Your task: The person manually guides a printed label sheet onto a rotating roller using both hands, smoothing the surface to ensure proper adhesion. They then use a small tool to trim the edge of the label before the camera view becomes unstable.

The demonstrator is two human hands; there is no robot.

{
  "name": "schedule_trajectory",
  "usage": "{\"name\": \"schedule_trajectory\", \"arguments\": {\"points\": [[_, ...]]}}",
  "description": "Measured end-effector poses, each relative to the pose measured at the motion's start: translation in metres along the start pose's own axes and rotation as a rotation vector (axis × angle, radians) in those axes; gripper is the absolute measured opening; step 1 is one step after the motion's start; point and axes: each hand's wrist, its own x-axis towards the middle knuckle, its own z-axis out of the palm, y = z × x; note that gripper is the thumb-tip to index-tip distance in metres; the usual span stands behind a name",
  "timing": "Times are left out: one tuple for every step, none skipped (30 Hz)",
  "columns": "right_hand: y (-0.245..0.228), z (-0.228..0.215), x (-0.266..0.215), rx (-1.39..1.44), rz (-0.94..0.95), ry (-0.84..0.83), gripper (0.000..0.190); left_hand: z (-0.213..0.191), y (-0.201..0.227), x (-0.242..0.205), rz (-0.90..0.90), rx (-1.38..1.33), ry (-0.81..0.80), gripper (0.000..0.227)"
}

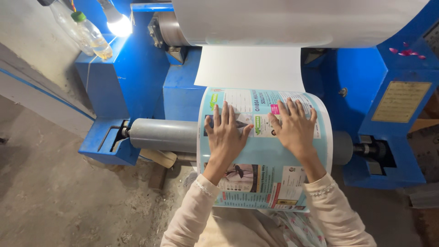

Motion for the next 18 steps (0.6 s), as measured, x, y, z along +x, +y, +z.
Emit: {"name": "schedule_trajectory", "arguments": {"points": [[0.004, 0.002, 0.004, 0.020, 0.007, -0.048, 0.064, 0.000, 0.000, -0.001, 0.001, 0.006, 0.006, 0.082], [0.009, 0.004, 0.009, 0.041, 0.014, -0.096, 0.065, 0.000, 0.000, -0.002, 0.002, 0.013, 0.012, 0.081], [0.018, 0.005, 0.015, 0.049, 0.038, -0.144, 0.066, 0.000, 0.000, -0.005, 0.000, 0.018, 0.013, 0.081], [0.031, 0.006, 0.026, 0.056, 0.062, -0.193, 0.067, 0.000, 0.000, -0.007, 0.006, 0.018, 0.026, 0.081], [0.045, 0.008, 0.037, 0.064, 0.086, -0.244, 0.068, 0.000, 0.001, -0.011, 0.012, 0.017, 0.037, 0.081], [0.060, 0.011, 0.047, 0.084, 0.163, -0.352, 0.070, 0.000, 0.002, -0.016, 0.018, 0.016, 0.047, 0.081], [0.077, 0.015, 0.060, 0.103, 0.240, -0.453, 0.073, 0.000, 0.001, -0.017, 0.019, 0.022, 0.047, 0.081], [0.094, 0.019, 0.073, 0.175, 0.229, -0.473, 0.073, -0.001, 0.000, -0.019, 0.021, 0.029, 0.046, 0.082], [0.112, 0.024, 0.084, 0.245, 0.221, -0.490, 0.074, -0.001, 0.001, -0.021, 0.026, 0.031, 0.046, 0.083], [0.127, 0.033, 0.092, 0.315, 0.212, -0.506, 0.075, -0.001, 0.001, -0.025, 0.034, 0.037, 0.053, 0.083], [0.140, 0.043, 0.097, 0.439, 0.339, -0.547, 0.072, -0.002, 0.002, -0.029, 0.041, 0.041, 0.057, 0.084], [0.153, 0.052, 0.103, 0.563, 0.467, -0.584, 0.070, -0.003, 0.002, -0.034, 0.048, 0.045, 0.060, 0.085], [0.168, 0.059, 0.110, 0.686, 0.597, -0.613, 0.070, -0.003, 0.002, -0.037, 0.053, 0.064, 0.059, 0.084], [0.176, 0.069, 0.118, 0.861, 0.535, -0.555, 0.064, -0.004, 0.001, -0.040, 0.057, 0.083, 0.057, 0.084], [0.182, 0.079, 0.123, 1.030, 0.477, -0.485, 0.058, -0.004, 0.001, -0.042, 0.068, 0.095, 0.054, 0.084], [0.190, 0.085, 0.129, 1.193, 0.413, -0.407, 0.052, -0.003, 0.001, -0.043, 0.066, 0.101, 0.059, 0.084], [0.199, 0.088, 0.128, 1.207, 0.445, -0.365, 0.047, -0.004, 0.002, -0.045, 0.072, 0.102, 0.057, 0.084], [0.203, 0.091, 0.125, 1.221, 0.476, -0.323, 0.041, -0.004, 0.002, -0.046, 0.078, 0.103, 0.055, 0.084]]}}
